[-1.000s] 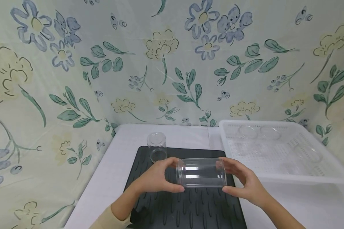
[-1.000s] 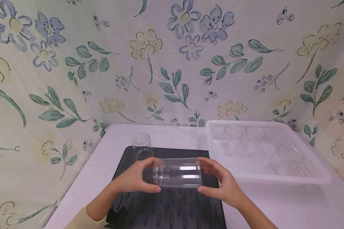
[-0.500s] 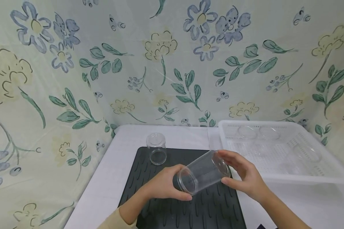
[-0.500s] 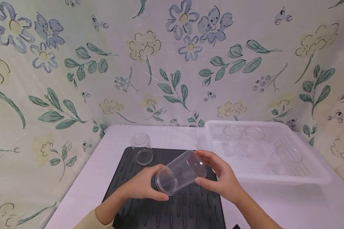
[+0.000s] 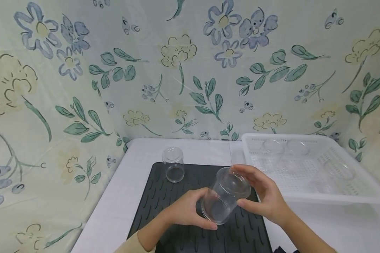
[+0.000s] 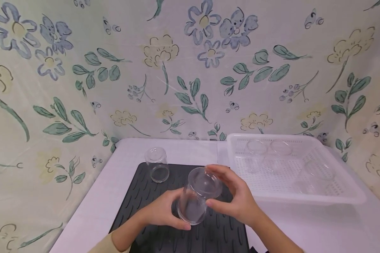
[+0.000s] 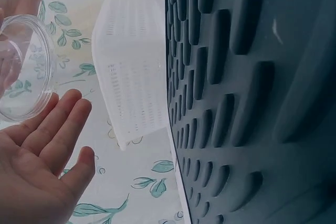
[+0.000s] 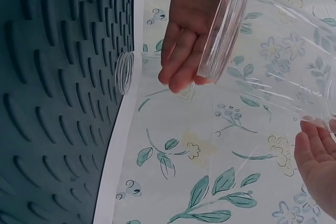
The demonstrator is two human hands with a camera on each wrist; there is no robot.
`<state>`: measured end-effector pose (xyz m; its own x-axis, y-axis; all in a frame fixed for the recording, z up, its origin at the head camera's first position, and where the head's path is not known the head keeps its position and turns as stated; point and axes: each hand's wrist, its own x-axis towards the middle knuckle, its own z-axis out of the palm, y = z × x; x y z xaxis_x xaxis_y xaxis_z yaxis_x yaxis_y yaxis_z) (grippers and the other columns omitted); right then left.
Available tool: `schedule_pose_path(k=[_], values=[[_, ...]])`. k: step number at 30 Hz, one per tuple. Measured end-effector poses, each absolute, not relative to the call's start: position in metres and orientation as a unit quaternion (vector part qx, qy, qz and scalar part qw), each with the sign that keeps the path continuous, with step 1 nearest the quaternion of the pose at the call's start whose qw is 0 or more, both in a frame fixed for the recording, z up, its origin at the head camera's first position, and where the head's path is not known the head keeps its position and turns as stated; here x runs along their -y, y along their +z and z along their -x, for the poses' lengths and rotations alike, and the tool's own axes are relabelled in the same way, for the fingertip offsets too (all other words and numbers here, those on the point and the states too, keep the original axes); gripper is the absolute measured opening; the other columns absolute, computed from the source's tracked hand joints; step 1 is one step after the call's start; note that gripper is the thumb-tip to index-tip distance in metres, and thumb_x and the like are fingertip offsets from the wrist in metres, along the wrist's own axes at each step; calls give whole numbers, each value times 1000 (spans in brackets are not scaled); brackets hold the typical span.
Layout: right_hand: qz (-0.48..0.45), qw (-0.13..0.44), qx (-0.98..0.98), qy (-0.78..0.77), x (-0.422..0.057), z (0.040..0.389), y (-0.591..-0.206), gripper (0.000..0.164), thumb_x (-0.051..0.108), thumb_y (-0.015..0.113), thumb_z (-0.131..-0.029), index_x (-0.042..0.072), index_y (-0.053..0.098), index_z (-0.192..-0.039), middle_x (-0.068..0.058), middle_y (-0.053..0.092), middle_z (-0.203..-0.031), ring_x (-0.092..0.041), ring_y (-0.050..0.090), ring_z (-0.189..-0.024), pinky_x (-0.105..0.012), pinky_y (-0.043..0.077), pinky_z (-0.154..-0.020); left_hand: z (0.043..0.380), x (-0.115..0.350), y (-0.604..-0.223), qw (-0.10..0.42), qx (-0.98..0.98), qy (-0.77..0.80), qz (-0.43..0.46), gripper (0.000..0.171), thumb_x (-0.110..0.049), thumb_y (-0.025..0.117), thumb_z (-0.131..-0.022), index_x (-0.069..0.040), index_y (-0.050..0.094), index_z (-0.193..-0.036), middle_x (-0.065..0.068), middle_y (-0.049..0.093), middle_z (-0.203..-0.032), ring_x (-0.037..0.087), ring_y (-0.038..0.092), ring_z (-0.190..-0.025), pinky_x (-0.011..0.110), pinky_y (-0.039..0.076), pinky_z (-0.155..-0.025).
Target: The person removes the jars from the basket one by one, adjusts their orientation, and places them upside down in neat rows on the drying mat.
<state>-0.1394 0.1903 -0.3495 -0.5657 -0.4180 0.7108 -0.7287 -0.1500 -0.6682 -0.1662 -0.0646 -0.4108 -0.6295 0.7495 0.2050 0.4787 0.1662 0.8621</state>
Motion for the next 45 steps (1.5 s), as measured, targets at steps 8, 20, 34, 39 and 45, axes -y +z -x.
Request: schedule_pose_path(k=[8, 20, 34, 39, 45], values=[[-429, 105, 667, 600, -182, 138, -352, 74, -20, 71, -69, -13, 42, -137, -19, 51, -137, -23, 49, -128, -27, 40, -104, 169, 65, -416, 137, -742, 505, -419, 71, -21, 83, -77, -23, 49, -139, -12, 57, -131, 8, 52, -120, 34, 42, -101], [-415, 98, 683, 593, -173, 142, -359, 72, -20, 73, -69, -10, 47, -135, -19, 51, -134, -20, 49, -125, -28, 37, -106, 173, 68, -421, 138, -762, 475, -419, 75, -23, 85, -77, -26, 47, -141, -14, 54, -133, 6, 47, -125, 36, 37, -106], [-394, 109, 683, 605, -163, 165, -366, 63, -18, 74, -73, -13, 49, -131, -16, 54, -131, -17, 52, -123, -28, 39, -104, 165, 107, -426, 119, -868, 396, -275, 80, -48, 77, -81, -15, 45, -146, -3, 48, -145, 21, 44, -133, 51, 39, -104], [-384, 135, 685, 604, -156, 178, -372, 63, -19, 74, -73, -13, 51, -131, -21, 53, -131, -14, 52, -124, -24, 40, -103, 157, 137, -432, 137, -896, 353, -233, 87, -52, 76, -79, -10, 43, -147, 5, 46, -147, 28, 43, -134, 53, 38, -104], [-331, 123, 713, 605, -151, 192, -379, 62, -13, 76, -75, -9, 52, -132, -22, 52, -134, -9, 51, -123, -21, 39, -102, 136, 177, -443, 145, -916, 318, -198, 106, -57, 80, -72, -3, 35, -150, 15, 35, -154, 36, 34, -139, 57, 32, -107]])
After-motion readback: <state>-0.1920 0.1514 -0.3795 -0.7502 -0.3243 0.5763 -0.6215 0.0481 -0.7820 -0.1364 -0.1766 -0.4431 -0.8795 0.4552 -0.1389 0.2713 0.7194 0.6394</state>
